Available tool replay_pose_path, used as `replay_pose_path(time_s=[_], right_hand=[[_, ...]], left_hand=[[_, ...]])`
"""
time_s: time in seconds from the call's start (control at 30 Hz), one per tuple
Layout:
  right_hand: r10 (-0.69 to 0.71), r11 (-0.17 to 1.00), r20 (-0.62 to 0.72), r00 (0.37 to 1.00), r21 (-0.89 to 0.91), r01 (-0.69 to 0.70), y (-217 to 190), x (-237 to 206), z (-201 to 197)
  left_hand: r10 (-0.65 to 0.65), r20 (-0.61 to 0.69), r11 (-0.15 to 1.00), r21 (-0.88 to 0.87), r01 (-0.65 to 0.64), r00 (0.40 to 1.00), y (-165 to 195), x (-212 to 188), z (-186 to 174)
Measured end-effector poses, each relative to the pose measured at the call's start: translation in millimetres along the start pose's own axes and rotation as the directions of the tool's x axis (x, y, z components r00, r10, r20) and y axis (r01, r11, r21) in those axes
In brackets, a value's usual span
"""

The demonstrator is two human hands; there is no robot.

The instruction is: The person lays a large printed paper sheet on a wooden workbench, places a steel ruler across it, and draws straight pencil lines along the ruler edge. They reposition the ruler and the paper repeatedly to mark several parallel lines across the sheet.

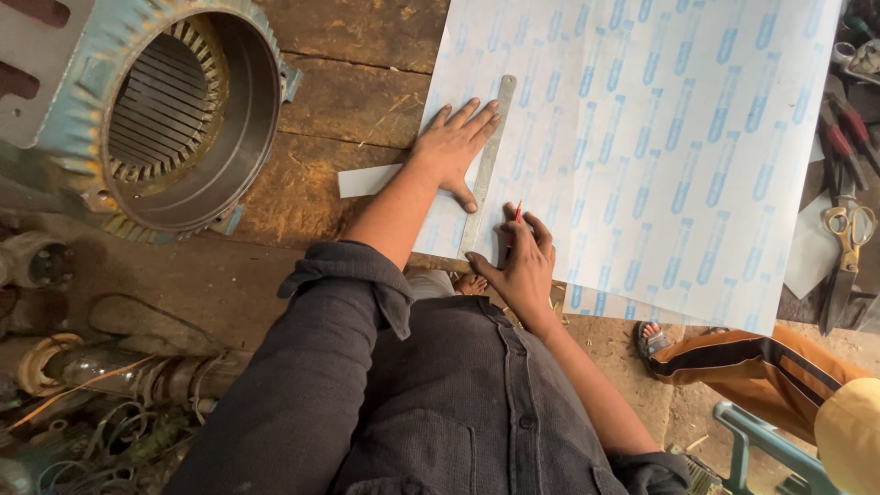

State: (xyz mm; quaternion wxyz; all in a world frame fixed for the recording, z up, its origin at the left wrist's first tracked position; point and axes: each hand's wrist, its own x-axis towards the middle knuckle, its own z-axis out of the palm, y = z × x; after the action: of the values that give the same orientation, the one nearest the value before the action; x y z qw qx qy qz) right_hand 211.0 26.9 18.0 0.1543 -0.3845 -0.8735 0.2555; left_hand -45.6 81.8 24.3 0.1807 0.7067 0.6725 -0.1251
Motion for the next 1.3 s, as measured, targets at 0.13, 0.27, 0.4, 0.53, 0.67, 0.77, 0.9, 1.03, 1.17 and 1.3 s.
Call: replay_pose_path(time_s=[0.13, 0.27, 0.4, 0.53, 0.67, 0.77, 0.9, 1.03, 1.17, 1.3], right_hand=[[-0.027, 1.0, -0.014, 1.0, 0.001, 0.027, 1.2, -0.5, 0.9], [-0.005, 1.0, 0.0, 1.0, -0.011, 0.005, 0.6, -1.0, 2.2], [-0.01, 1.0, -0.02, 1.0, -0.002, 0.01, -1.8, -1.3, 2.0], [-0.052, 0.998, -0.012, 0.999, -0.026, 0.051, 1.4, -2.9, 0.8], [0.004, 0.942, -0.063, 0.998, 0.336, 0.017, 10.4, -11.7, -1.6], [0.152, 0.855, 0.0, 0.988, 0.502, -0.131, 16.5, -9.3, -3.8], [0.183, 0.831, 0.089, 0.979, 0.518, -0.203, 14.0, 4.5, -10.7], [0.187, 0.854, 0.155, 0.97, 0.461, -0.239, -2.8, 22.5, -12.9], [0.095, 0.959, 0.134, 0.986, 0.253, -0.127, -15.3, 32.0, -15.4], [0.013, 0.997, 0.321, 0.947, -0.07, 0.011, -24.7, 9.7, -23.7]], left_hand=[[-0.005, 0.019, 1.0, 0.011, 0.004, 1.0, 0.0, 0.1, -1.8], [-0.007, 0.027, 1.0, 0.028, 0.006, 1.0, 0.7, 0.1, -3.2], [-0.009, 0.033, 0.999, 0.038, 0.008, 0.999, 2.4, -0.6, -3.8], [-0.017, 0.027, 0.998, 0.06, 0.015, 0.999, 5.4, -0.8, -3.6], [-0.04, 0.066, 0.996, 0.084, 0.034, 0.997, 10.0, 0.0, -4.8], [-0.055, 0.103, 0.993, 0.106, 0.044, 0.993, 11.7, 1.0, -7.3], [-0.068, 0.127, 0.991, 0.125, 0.051, 0.99, 13.8, 1.3, -8.7], [-0.079, 0.14, 0.988, 0.143, 0.059, 0.987, 15.1, 2.5, -8.5], [-0.095, 0.149, 0.983, 0.167, 0.07, 0.984, 17.1, 3.9, -7.8], [-0.115, 0.161, 0.979, 0.187, 0.084, 0.98, 19.9, 4.4, -7.9]])
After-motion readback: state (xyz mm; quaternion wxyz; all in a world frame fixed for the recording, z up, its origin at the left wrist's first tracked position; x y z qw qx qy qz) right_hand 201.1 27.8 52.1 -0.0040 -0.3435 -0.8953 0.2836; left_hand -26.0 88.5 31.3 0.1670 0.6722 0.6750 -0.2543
